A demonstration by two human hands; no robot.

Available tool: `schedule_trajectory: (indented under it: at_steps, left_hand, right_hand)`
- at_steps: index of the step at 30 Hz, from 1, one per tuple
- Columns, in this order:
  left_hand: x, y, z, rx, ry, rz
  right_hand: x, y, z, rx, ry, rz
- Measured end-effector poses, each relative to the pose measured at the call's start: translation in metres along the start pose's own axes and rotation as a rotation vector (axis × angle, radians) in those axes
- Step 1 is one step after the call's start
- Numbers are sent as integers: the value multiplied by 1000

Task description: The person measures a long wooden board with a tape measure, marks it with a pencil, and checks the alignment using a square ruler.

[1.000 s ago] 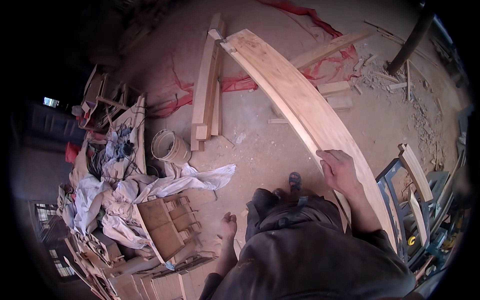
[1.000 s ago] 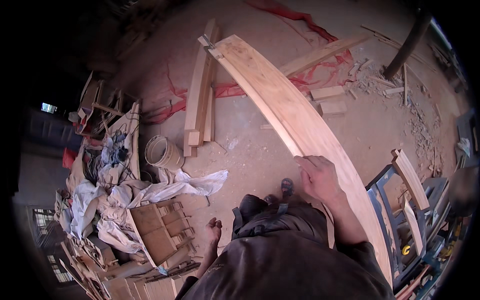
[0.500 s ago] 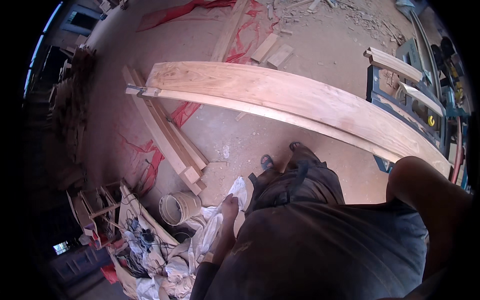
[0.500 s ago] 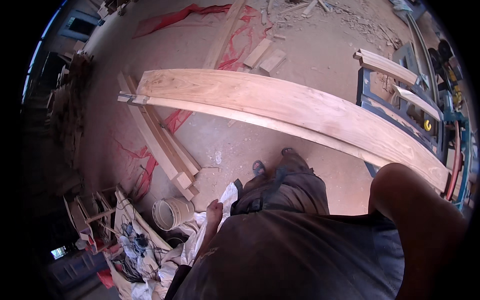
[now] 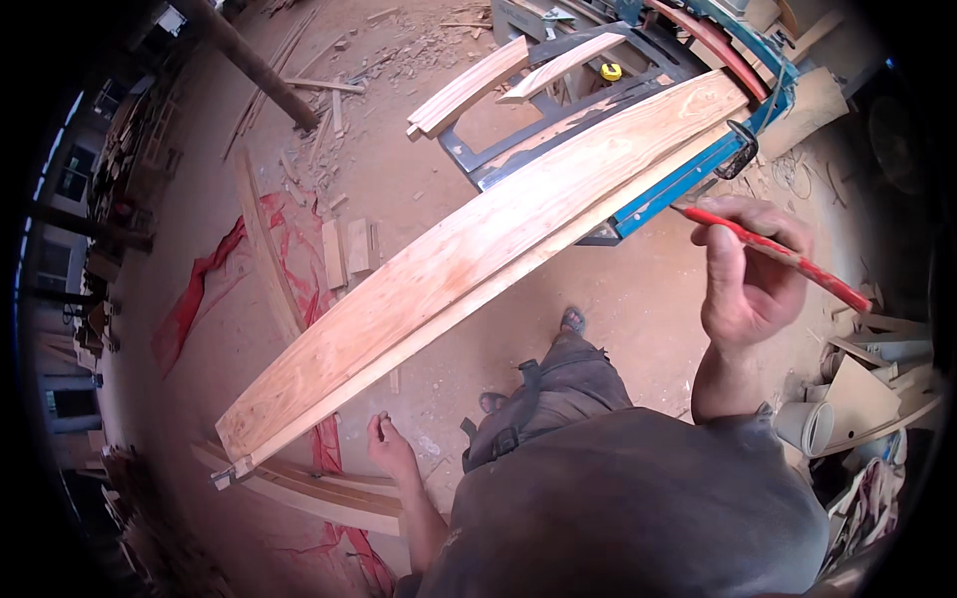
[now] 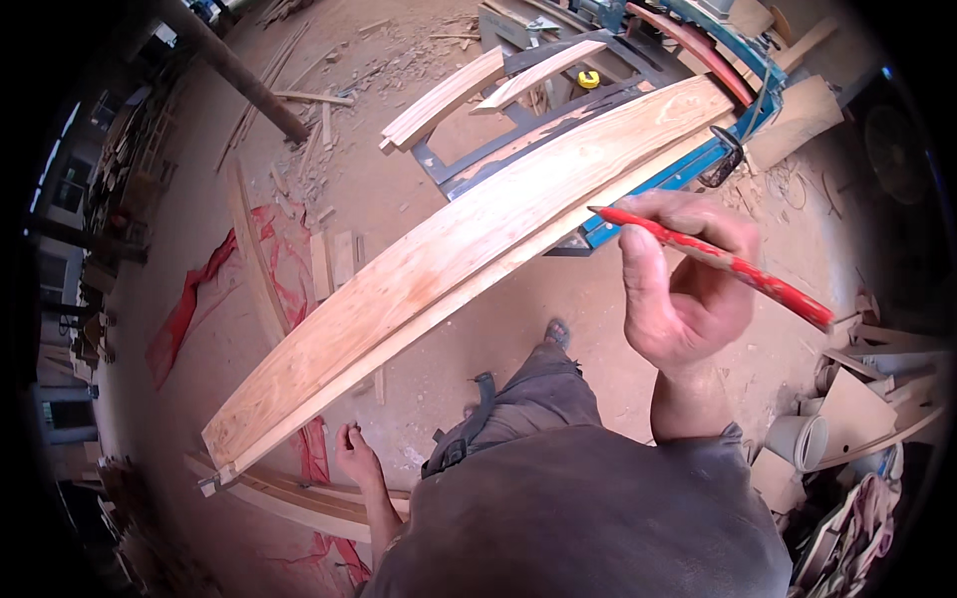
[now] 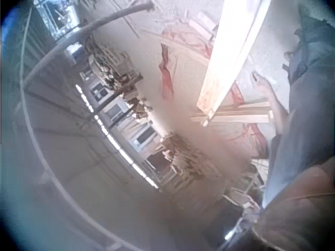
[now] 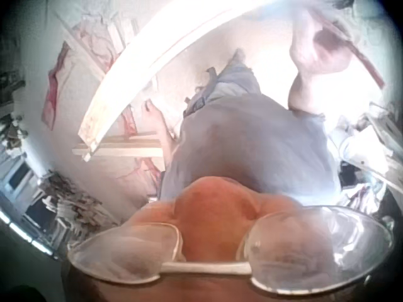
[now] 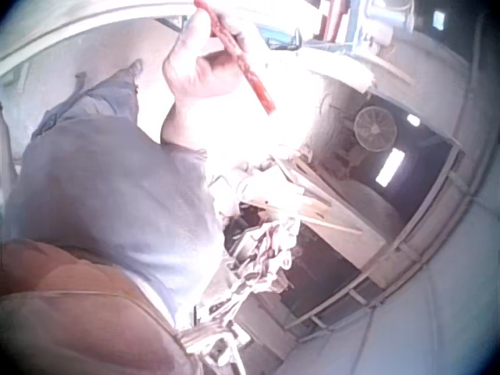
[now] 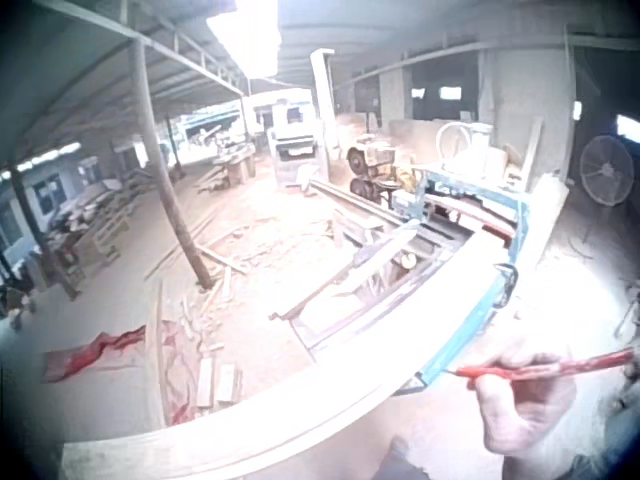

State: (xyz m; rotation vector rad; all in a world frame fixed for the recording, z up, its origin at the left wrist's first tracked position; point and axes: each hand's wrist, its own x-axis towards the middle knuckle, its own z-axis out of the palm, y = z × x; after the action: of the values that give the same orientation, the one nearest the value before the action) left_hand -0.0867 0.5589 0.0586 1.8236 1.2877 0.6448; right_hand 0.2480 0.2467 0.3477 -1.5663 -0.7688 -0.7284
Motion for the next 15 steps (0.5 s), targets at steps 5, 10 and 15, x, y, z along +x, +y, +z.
schedule_trajectory:
  at_steps: [5, 10, 15]
  left_hand:
    - [-2, 102, 118, -44, -207, 336]
    - [-6, 202, 232, -109, -490, 350]
    - [6, 310, 362, -113, -689, 505]
  right_hand:
    - [-106, 114, -85, -323, -119, 678]
    - [-134, 130, -124, -295, -335, 706]
    - [-106, 143, -162, -333, -397, 590]
